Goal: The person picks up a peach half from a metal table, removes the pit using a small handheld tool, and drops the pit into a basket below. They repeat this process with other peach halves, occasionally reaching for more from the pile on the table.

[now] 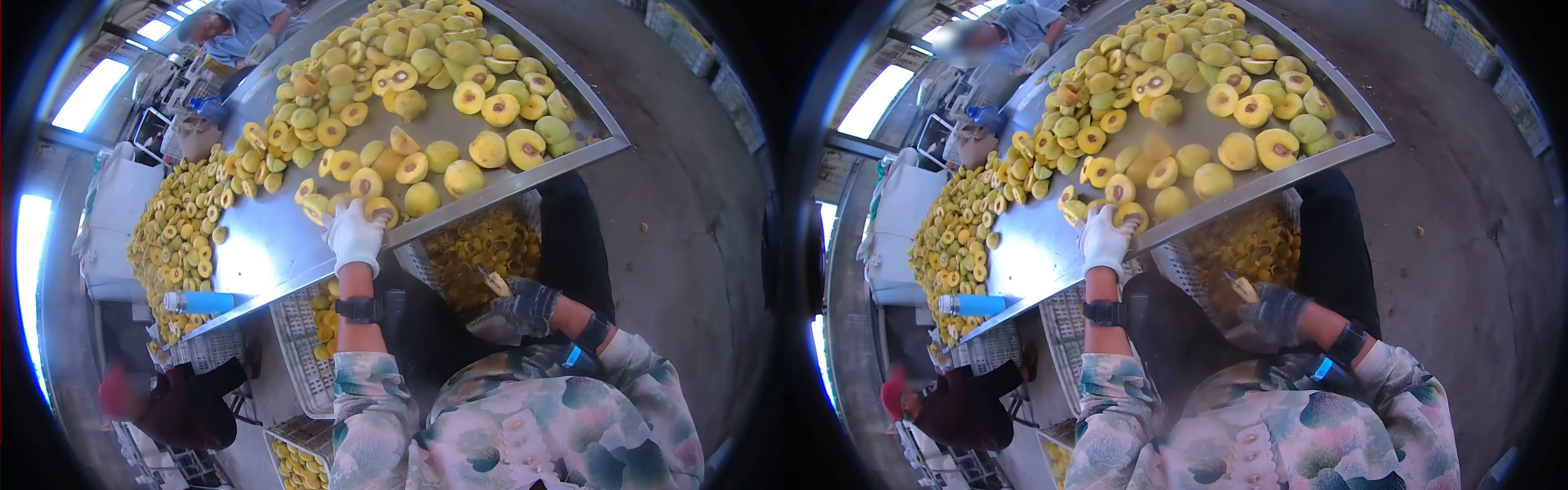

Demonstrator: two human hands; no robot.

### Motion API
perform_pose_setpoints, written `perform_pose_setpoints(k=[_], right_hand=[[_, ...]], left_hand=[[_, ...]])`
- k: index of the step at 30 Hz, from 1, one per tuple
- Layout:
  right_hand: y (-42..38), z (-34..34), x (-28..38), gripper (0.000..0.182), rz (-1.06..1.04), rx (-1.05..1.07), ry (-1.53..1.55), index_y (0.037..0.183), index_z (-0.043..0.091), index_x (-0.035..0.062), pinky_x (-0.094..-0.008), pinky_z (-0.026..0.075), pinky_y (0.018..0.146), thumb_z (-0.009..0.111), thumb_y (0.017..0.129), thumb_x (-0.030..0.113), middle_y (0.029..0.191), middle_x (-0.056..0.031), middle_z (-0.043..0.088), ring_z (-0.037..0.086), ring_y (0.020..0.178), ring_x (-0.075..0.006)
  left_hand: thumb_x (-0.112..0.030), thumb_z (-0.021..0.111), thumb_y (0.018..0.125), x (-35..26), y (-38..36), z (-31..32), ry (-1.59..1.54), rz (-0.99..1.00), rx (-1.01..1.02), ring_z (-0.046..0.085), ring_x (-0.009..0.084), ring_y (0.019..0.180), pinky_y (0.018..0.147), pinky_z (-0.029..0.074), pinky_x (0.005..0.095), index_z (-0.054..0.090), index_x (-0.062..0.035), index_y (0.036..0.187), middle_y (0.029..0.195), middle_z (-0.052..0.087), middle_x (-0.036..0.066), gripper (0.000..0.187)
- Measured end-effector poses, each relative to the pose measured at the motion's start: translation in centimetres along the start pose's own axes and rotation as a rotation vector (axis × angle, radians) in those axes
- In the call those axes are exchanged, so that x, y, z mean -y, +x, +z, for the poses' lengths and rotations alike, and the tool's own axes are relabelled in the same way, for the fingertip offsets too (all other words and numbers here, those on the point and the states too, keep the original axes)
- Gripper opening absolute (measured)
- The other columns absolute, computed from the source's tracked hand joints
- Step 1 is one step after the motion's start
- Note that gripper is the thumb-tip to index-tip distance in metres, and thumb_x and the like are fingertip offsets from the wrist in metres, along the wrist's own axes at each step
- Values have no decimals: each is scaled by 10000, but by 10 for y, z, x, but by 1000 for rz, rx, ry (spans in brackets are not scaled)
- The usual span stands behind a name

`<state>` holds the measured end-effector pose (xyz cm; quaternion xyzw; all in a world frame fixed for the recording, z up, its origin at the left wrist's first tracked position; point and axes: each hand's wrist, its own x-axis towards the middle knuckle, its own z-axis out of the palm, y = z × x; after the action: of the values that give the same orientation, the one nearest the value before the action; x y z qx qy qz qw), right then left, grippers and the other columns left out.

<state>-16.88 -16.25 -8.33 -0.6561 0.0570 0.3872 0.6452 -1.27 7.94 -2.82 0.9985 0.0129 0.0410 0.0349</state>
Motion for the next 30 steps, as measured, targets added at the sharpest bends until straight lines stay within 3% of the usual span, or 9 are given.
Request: perform_pose_setpoints(k=[3,7,10,11,13,17,21,25,30], right_hand=[[-5,-6,-2,236,117,-19,122,1076,567,31,-319,453,732,549,879,160,927,-98,619,570,841,-177],[-8,-4,19,259,-125,-45,-23,1092,548,45,-303,461,649,586,862,159,856,-74,597,558,745,-151],[-5,3,43,309,-232,-49,6,1105,540,49,-313,470,645,626,835,173,839,-95,590,563,728,-171],[-2,7,51,344,-326,-29,11,1121,533,37,-325,474,702,636,824,178,883,-122,600,574,779,-197],[-3,18,69,393,-308,-56,-67,1148,521,15,-347,455,803,638,816,188,976,-159,606,581,887,-252],[12,35,63,406,-635,-251,-285,1134,525,21,-404,458,794,640,795,214,975,-204,602,573,934,-371],[4,37,73,346,-518,-236,-332,1130,524,10,-380,454,824,601,838,179,1035,-193,592,575,964,-323],[9,42,65,330,-509,-269,-355,1089,545,22,-410,464,785,599,822,209,978,-207,601,584,917,-359],[6,49,64,323,-493,-286,-356,1090,531,-4,-391,463,781,601,828,170,944,-198,599,585,884,-346]], left_hand=[[-324,713,716,-17,4,5,-71,-29,109,387,378,1220,967,312,517,565,-106,1088,1230,502,171,456],[-155,722,688,-6,-5,25,-335,172,-271,519,312,1007,866,421,433,481,-34,957,988,557,115,380],[-103,626,781,-23,-29,3,-1412,8,-452,526,112,796,690,472,241,496,-17,936,909,525,62,220],[-103,626,781,-30,-38,-7,-1408,3,-458,526,112,796,690,472,241,496,-17,936,909,525,62,220],[-93,544,858,-36,-52,-17,-1819,-218,-185,530,106,796,689,487,253,511,0,978,904,537,67,156],[-9,537,840,-47,-69,-14,-1011,306,-341,596,161,870,757,500,278,537,8,1018,932,619,73,178],[-26,531,845,-50,-83,-9,-917,263,-310,617,201,880,783,493,294,540,15,1029,934,634,122,190],[-328,421,958,-55,-90,-7,-1480,20,-42,633,216,785,670,516,299,545,24,1036,895,614,124,382],[-415,383,962,-69,-102,-13,-1700,-128,-12,630,224,711,611,517,304,546,43,1062,865,610,129,497]])
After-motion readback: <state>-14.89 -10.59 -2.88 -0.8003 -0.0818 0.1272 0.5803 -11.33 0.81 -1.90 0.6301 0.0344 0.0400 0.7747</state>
